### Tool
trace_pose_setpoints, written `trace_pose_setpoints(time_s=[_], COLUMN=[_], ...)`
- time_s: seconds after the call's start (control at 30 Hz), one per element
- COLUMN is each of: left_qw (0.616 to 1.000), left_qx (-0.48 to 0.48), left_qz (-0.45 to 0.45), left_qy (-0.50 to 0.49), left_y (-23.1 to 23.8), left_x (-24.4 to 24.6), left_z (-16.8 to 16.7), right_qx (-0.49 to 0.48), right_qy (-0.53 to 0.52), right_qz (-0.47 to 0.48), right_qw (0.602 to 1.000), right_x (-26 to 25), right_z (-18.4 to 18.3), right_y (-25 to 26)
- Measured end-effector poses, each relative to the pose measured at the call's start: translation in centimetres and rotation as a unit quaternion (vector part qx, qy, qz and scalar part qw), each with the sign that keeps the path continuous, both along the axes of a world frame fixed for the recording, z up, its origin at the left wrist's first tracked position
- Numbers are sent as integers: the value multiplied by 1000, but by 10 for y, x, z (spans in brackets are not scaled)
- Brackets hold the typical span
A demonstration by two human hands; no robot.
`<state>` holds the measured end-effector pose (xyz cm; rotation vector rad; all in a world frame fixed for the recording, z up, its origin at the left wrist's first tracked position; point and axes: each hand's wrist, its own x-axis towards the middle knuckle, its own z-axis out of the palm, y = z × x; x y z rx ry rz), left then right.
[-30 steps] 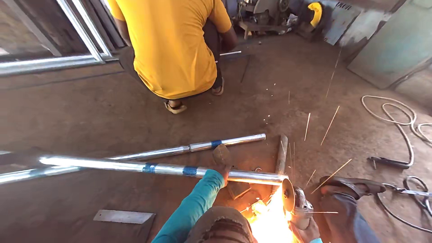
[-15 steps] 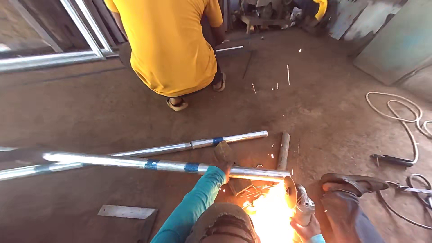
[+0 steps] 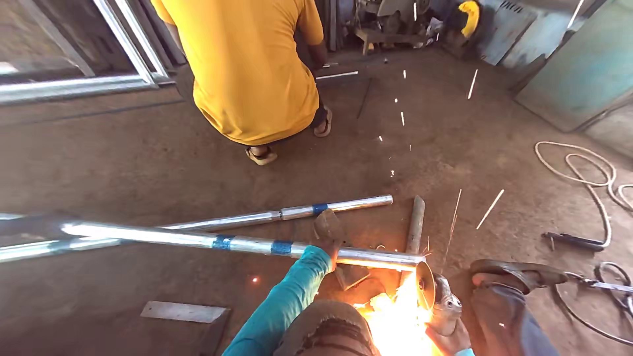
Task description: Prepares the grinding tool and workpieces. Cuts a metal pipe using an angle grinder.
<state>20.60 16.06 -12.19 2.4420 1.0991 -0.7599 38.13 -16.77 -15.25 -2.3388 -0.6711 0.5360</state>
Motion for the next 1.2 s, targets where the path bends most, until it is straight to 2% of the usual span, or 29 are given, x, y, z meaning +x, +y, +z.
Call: trace_pose_setpoints(time_s=[0.13,0.3,0.4,0.47,0.57,0.67,0.7,0.77,0.87,0.93,1.0,1.07,1.13,1.17,1.2], left_qw=[1000,1000,1000,1000,1000,1000,1000,1000,1000,999,1000,1000,1000,1000,1000], left_qx=[22,-7,-5,2,8,-4,-5,-5,-3,-7,-10,-9,-15,-20,-20], left_qz=[-12,1,5,6,5,13,12,11,8,13,12,12,9,8,6], left_qy=[9,3,-19,-18,-19,-11,-8,-11,-23,-32,-17,-12,-8,-8,-13], left_y=[0,-1,-1,-1,-3,-2,-2,-2,0,2,1,1,0,1,1], left_x=[0,-1,-3,-3,-3,-1,0,0,-1,-1,-1,0,1,1,0], left_z=[-1,9,2,2,-1,0,1,1,-9,-18,-9,-3,1,2,-1], right_qx=[14,48,64,58,49,136,127,49,100,28,-63,-48,-42,-99,-59], right_qy=[15,2,23,-1,38,59,61,84,36,20,40,8,21,59,37], right_qz=[-23,-10,-19,-5,-32,-29,-32,-30,-16,7,15,23,16,30,10], right_qw=[1000,999,998,998,998,989,990,995,994,999,997,999,999,993,998], right_x=[0,11,10,10,-4,-20,-22,-21,-15,-8,0,7,7,9,7], right_z=[12,-6,-5,-6,30,63,68,75,43,37,27,0,-1,10,-1], right_y=[11,6,5,4,19,35,37,42,32,26,20,8,6,8,4])
